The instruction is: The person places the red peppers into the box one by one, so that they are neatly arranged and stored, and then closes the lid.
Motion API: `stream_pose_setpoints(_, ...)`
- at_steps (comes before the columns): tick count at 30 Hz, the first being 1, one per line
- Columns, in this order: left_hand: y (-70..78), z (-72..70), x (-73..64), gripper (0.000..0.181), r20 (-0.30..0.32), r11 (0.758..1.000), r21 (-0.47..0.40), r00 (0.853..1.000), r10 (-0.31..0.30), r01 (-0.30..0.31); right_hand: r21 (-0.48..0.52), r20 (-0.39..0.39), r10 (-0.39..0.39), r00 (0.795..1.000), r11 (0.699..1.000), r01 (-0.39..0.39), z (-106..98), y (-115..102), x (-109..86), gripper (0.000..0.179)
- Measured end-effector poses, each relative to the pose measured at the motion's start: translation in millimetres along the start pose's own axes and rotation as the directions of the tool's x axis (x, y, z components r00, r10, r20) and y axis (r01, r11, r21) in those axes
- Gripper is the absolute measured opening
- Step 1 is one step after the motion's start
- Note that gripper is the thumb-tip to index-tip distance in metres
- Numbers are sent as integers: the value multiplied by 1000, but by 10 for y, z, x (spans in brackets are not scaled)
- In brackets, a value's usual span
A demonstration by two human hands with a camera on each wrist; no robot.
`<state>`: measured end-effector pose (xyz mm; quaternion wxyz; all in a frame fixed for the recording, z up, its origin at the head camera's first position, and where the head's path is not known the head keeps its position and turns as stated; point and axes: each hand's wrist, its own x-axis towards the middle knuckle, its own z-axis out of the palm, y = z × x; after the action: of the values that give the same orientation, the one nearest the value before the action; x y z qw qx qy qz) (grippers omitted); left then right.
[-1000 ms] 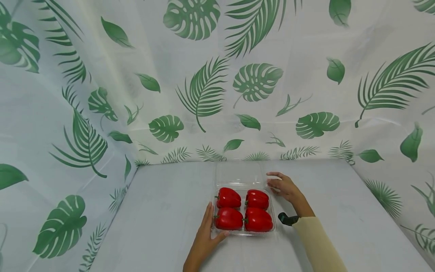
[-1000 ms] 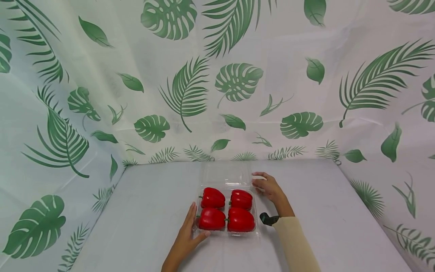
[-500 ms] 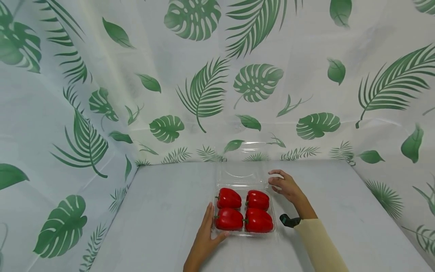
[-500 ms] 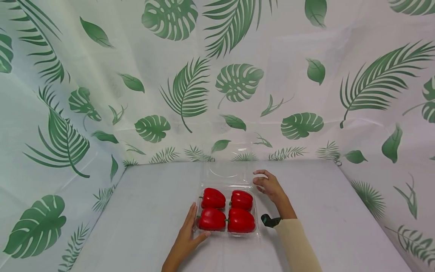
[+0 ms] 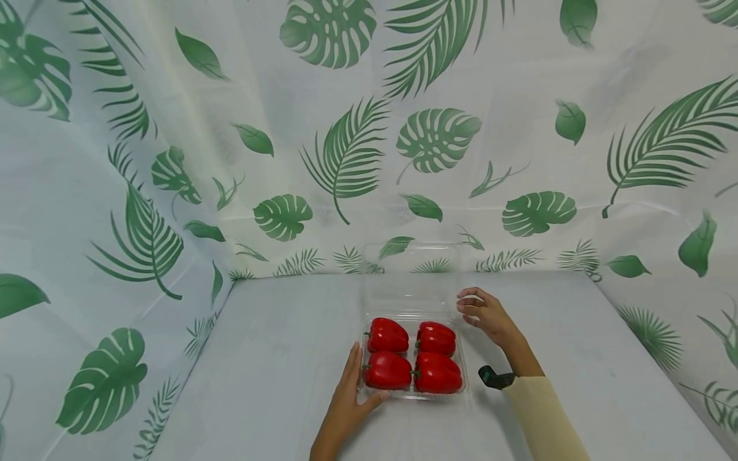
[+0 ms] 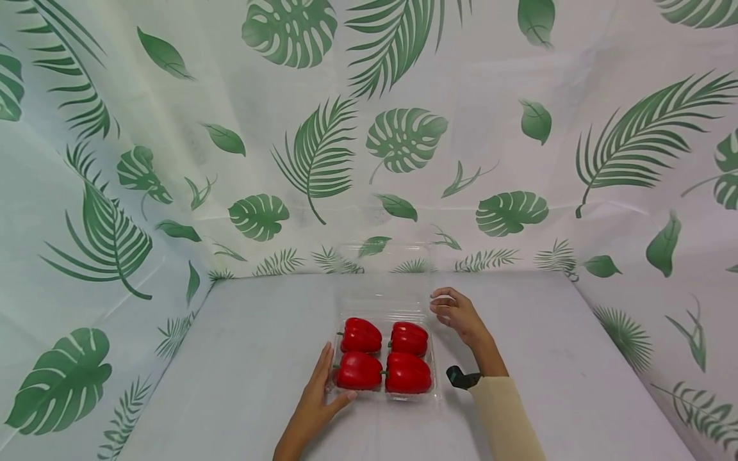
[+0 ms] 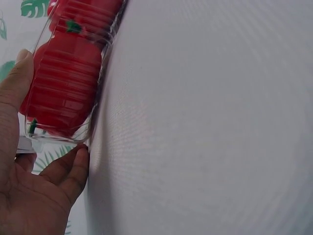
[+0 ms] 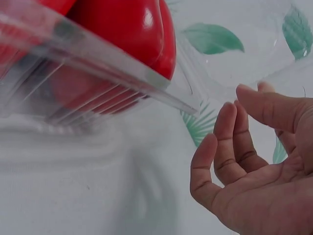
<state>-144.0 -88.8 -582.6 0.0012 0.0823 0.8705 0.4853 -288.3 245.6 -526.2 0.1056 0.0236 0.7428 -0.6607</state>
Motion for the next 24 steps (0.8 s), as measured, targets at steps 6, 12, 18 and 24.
stream_pose_setpoints(6, -10, 9, 4, 101, -11, 1000, -1, 1000, 14, -14, -45, 14, -45, 999, 998, 46, -42, 55, -82, 30)
stream_pose_setpoints(12, -13, 12, 4, 101, -14, 1000, -1, 1000, 21, -21, -44, 31, -71, 997, 996, 72, -57, 106, -154, 27)
stream_pose_setpoints(18, -14, 18, 2, 101, -13, 1000, 1, 1000, 22, -22, -28, 42, -68, 997, 997, 69, -75, 166, -182, 13)
stream_pose_setpoints(24, -17, 19, -1, 101, -13, 1000, 8, 1000, 25, -25, -14, 69, -43, 997, 999, 45, -80, 203, -224, 16)
